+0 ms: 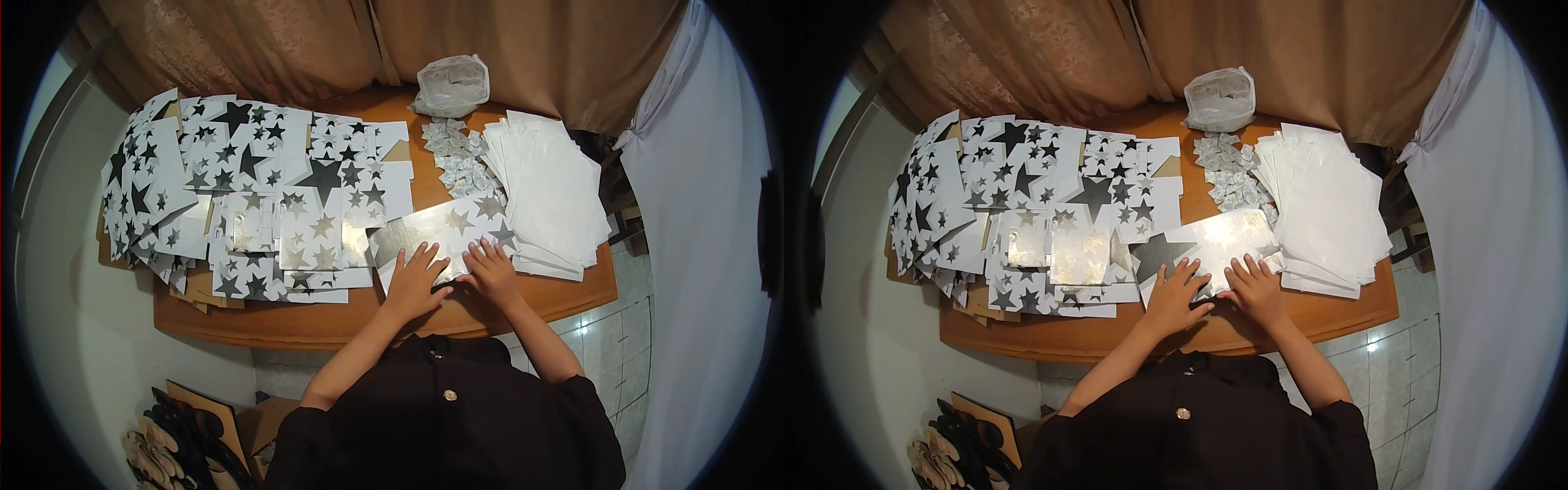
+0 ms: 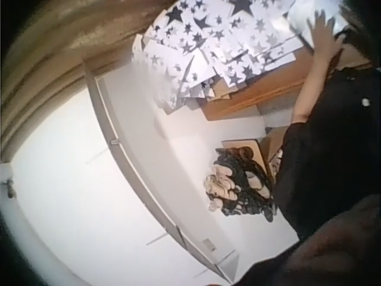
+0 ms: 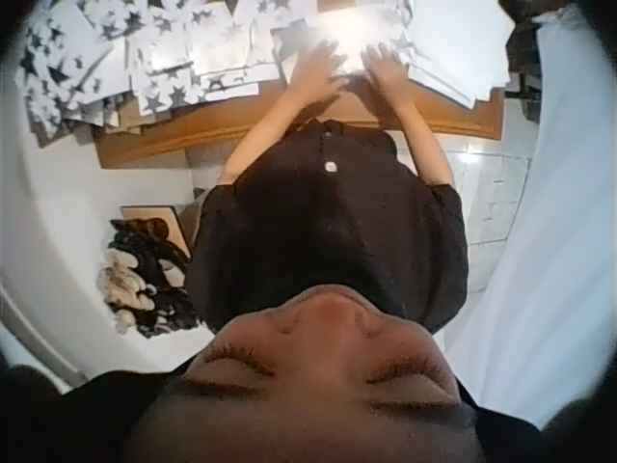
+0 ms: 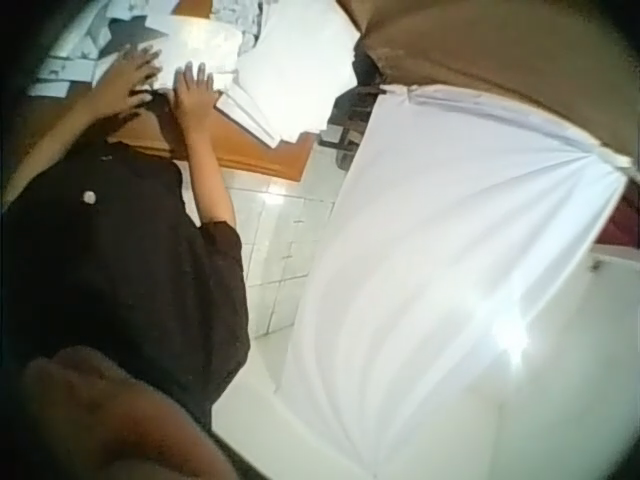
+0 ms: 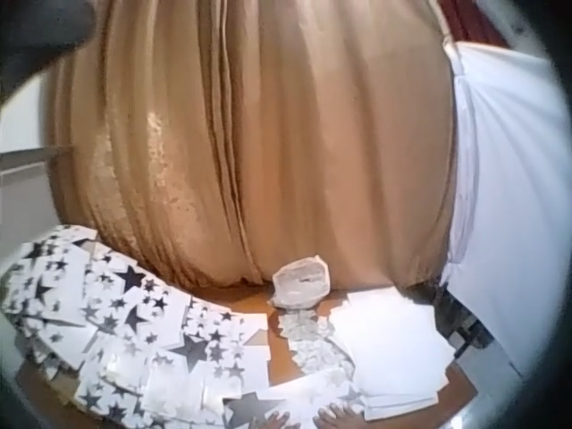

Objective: The recorder is folding star-patterned cardboard into boxes, lining them with tissue paper, and stacking them on a shelf.

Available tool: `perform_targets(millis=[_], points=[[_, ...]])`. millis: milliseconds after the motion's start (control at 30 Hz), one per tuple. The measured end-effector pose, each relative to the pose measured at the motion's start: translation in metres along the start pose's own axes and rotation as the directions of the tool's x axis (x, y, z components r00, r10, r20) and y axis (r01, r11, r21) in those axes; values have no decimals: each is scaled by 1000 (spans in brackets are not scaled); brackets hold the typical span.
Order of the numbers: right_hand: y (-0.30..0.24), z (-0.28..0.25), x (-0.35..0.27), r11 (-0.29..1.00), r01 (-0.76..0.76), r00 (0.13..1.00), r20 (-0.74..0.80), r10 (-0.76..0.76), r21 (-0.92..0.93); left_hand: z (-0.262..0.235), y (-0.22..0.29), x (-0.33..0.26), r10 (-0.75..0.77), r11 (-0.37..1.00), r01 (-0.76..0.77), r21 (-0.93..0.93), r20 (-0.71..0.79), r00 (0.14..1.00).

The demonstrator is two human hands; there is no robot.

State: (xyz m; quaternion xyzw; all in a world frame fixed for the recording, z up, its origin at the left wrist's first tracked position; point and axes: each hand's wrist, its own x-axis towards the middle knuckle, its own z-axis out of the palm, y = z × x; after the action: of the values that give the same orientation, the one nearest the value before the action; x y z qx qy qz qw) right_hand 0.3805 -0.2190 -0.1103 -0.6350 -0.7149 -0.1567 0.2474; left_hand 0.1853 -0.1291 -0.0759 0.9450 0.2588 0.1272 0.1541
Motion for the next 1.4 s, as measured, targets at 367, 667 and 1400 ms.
perform_targets(millis=[367, 667, 1400], points=[[31, -45, 10, 853, -281, 944, -34, 328, 439, 0, -7, -4, 142, 969, -112, 220, -127, 982], [101, -74, 47, -328, -438, 757, 541, 367, 837, -135, 34, -33, -25, 940, -21, -340, -130, 991], [-141, -94, 103, -581, -386, 922, 326, -211, 717, -115, 206, -200, -532, 810, 290, -510, -847, -4]])
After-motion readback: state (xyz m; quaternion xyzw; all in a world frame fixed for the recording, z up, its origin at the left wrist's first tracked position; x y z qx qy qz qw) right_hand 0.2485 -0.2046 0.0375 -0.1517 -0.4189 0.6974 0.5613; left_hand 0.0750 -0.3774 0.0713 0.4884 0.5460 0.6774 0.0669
